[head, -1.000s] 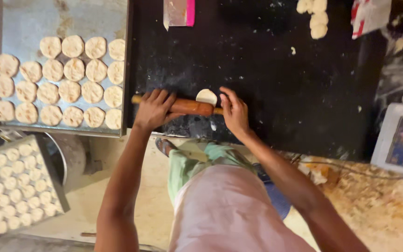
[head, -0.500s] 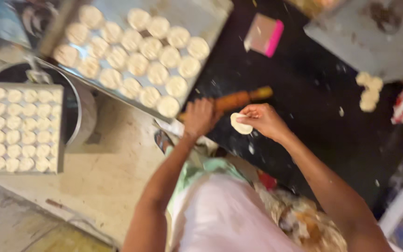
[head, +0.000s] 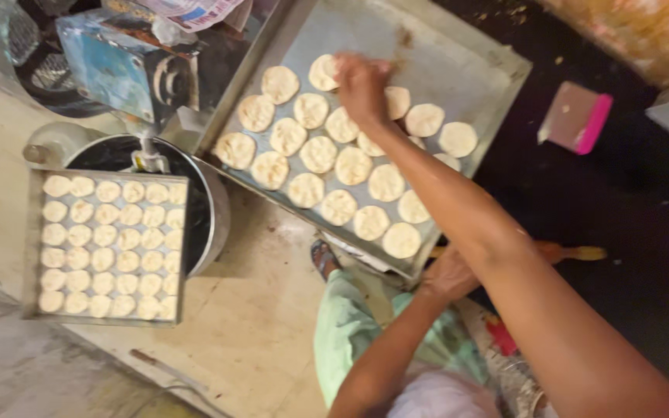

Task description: The person prepares bread dough by rolling out small dough balls using a rolling pin and placing them onto metal trays, occasionally retrieving more dough from a package or weighing items on a digital scale.

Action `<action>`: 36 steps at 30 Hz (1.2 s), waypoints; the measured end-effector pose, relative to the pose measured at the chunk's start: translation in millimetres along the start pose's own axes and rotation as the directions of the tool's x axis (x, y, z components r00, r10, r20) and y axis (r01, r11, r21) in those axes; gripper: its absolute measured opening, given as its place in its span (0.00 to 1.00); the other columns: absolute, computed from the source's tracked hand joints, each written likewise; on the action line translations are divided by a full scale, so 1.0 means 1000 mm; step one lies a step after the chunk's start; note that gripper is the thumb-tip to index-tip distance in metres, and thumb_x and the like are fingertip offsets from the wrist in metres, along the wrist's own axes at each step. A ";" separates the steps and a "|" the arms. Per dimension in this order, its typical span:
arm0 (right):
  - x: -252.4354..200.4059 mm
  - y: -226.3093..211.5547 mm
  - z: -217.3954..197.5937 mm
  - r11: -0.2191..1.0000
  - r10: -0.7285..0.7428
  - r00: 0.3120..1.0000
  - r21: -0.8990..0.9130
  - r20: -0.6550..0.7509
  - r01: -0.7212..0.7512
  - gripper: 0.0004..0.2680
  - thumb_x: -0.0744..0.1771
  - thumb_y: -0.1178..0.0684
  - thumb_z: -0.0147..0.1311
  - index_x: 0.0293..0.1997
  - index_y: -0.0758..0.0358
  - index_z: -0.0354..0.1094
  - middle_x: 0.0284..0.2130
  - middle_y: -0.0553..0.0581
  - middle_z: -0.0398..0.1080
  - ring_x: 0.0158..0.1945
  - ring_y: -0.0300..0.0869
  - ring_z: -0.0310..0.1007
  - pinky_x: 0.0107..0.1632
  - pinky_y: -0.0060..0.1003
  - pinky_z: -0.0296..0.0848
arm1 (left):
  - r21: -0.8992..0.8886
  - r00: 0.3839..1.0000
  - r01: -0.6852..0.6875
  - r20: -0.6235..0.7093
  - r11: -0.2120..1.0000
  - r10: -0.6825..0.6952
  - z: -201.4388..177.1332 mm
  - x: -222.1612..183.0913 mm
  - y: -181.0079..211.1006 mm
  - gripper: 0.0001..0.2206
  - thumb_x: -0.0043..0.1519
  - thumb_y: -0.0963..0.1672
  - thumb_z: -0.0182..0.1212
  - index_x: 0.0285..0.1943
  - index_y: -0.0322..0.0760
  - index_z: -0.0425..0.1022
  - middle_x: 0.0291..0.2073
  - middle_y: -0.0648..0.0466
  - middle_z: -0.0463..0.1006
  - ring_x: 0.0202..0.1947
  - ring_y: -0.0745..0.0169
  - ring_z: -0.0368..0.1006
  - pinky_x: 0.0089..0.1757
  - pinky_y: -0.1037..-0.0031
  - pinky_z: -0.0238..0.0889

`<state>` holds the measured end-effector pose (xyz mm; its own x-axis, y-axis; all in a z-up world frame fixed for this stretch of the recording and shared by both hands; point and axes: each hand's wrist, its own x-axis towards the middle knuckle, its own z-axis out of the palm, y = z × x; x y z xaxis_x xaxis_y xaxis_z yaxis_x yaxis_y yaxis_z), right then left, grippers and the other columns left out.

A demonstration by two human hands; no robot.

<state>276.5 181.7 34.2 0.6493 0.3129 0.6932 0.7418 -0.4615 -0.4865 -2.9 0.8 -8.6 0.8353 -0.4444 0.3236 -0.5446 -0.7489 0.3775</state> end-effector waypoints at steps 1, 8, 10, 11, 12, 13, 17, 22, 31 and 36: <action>-0.001 0.006 0.006 0.906 0.315 0.949 0.304 -0.014 -0.296 0.03 0.68 0.63 0.54 0.41 0.64 0.72 0.35 0.58 0.76 0.39 0.48 0.77 0.48 0.45 0.72 | -0.009 0.999 -0.022 0.047 1.000 0.022 0.004 -0.001 -0.002 0.23 0.62 0.46 0.50 0.67 0.35 0.69 0.68 0.50 0.70 0.72 0.53 0.59 0.70 0.58 0.48; -0.012 0.005 -0.026 0.998 0.015 0.923 0.056 0.384 -0.040 0.05 0.67 0.65 0.54 0.43 0.65 0.75 0.36 0.61 0.78 0.41 0.49 0.77 0.52 0.51 0.69 | -0.076 0.996 -0.089 0.024 0.993 0.091 0.025 -0.002 0.002 0.17 0.62 0.46 0.55 0.58 0.36 0.71 0.56 0.48 0.71 0.59 0.49 0.63 0.57 0.57 0.51; -0.027 -0.009 -0.049 0.896 0.209 0.959 0.355 0.193 -0.266 0.07 0.69 0.63 0.52 0.51 0.67 0.73 0.39 0.59 0.78 0.39 0.42 0.77 0.43 0.39 0.75 | -0.049 0.996 -0.073 0.046 0.996 0.076 0.017 0.003 -0.007 0.15 0.61 0.46 0.57 0.54 0.37 0.73 0.50 0.48 0.72 0.53 0.48 0.66 0.51 0.55 0.54; -0.042 -0.014 -0.070 0.726 0.479 0.868 0.498 0.126 -0.473 0.07 0.70 0.60 0.52 0.53 0.68 0.72 0.36 0.57 0.77 0.36 0.35 0.77 0.39 0.34 0.76 | -0.044 0.996 -0.064 0.060 0.997 0.067 0.009 0.005 -0.004 0.13 0.60 0.46 0.58 0.51 0.38 0.74 0.47 0.48 0.73 0.49 0.47 0.67 0.48 0.54 0.55; -0.062 -0.016 -0.103 0.714 0.559 0.824 0.449 0.095 -0.536 0.06 0.70 0.58 0.55 0.50 0.68 0.73 0.32 0.55 0.75 0.30 0.32 0.73 0.33 0.32 0.72 | -0.035 0.996 -0.053 0.074 0.998 0.056 0.000 0.004 -0.003 0.12 0.59 0.47 0.59 0.49 0.38 0.74 0.44 0.47 0.73 0.46 0.47 0.68 0.45 0.53 0.57; -0.084 -0.016 -0.146 0.700 0.634 0.773 0.394 0.041 -0.595 0.06 0.69 0.56 0.57 0.47 0.67 0.75 0.27 0.52 0.74 0.24 0.30 0.68 0.27 0.31 0.67 | -0.044 0.992 -0.028 0.123 0.999 0.034 -0.011 0.007 0.001 0.11 0.59 0.47 0.60 0.46 0.39 0.75 0.41 0.47 0.74 0.43 0.46 0.70 0.42 0.53 0.58; -0.187 0.023 -0.326 0.650 0.744 0.612 0.080 -0.270 -0.755 0.16 0.73 0.48 0.56 0.27 0.65 0.66 0.16 0.52 0.58 0.22 0.32 0.58 0.27 0.34 0.58 | -0.056 0.999 0.005 -0.037 0.998 -0.007 -0.024 0.023 0.005 0.16 0.60 0.53 0.66 0.41 0.40 0.75 0.35 0.49 0.73 0.37 0.47 0.70 0.38 0.52 0.60; -0.295 0.118 -0.545 0.589 0.574 0.649 -0.298 -0.500 -0.751 0.14 0.68 0.46 0.64 0.30 0.65 0.68 0.20 0.58 0.66 0.23 0.45 0.65 0.30 0.41 0.65 | 0.232 0.999 0.050 -0.029 0.971 -0.044 -0.030 0.027 0.022 0.28 0.61 0.56 0.62 0.61 0.34 0.75 0.44 0.45 0.77 0.43 0.46 0.71 0.45 0.55 0.60; -0.362 0.232 -0.670 0.413 0.620 0.583 -0.413 -0.525 -0.812 0.07 0.68 0.64 0.54 0.47 0.66 0.77 0.42 0.67 0.78 0.47 0.57 0.81 0.52 0.46 0.78 | 0.316 0.985 0.170 -0.042 0.934 -0.165 -0.030 0.033 0.046 0.28 0.64 0.56 0.60 0.62 0.33 0.73 0.44 0.47 0.75 0.44 0.48 0.71 0.43 0.61 0.60; -0.360 0.203 -0.640 0.638 0.382 0.814 -0.513 -0.437 -0.574 0.09 0.65 0.64 0.59 0.49 0.74 0.73 0.41 0.72 0.75 0.45 0.63 0.77 0.50 0.51 0.73 | 0.317 0.939 0.338 -0.055 0.886 -0.339 -0.026 0.050 0.055 0.27 0.65 0.56 0.59 0.63 0.33 0.72 0.45 0.47 0.75 0.46 0.48 0.71 0.43 0.60 0.63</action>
<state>85.8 -556.1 26.0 0.7385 -0.2845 0.6113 0.0144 -0.8998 -0.4361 7.4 -49.7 50.5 0.9651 -0.1365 0.2237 -0.1763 -0.9697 0.1689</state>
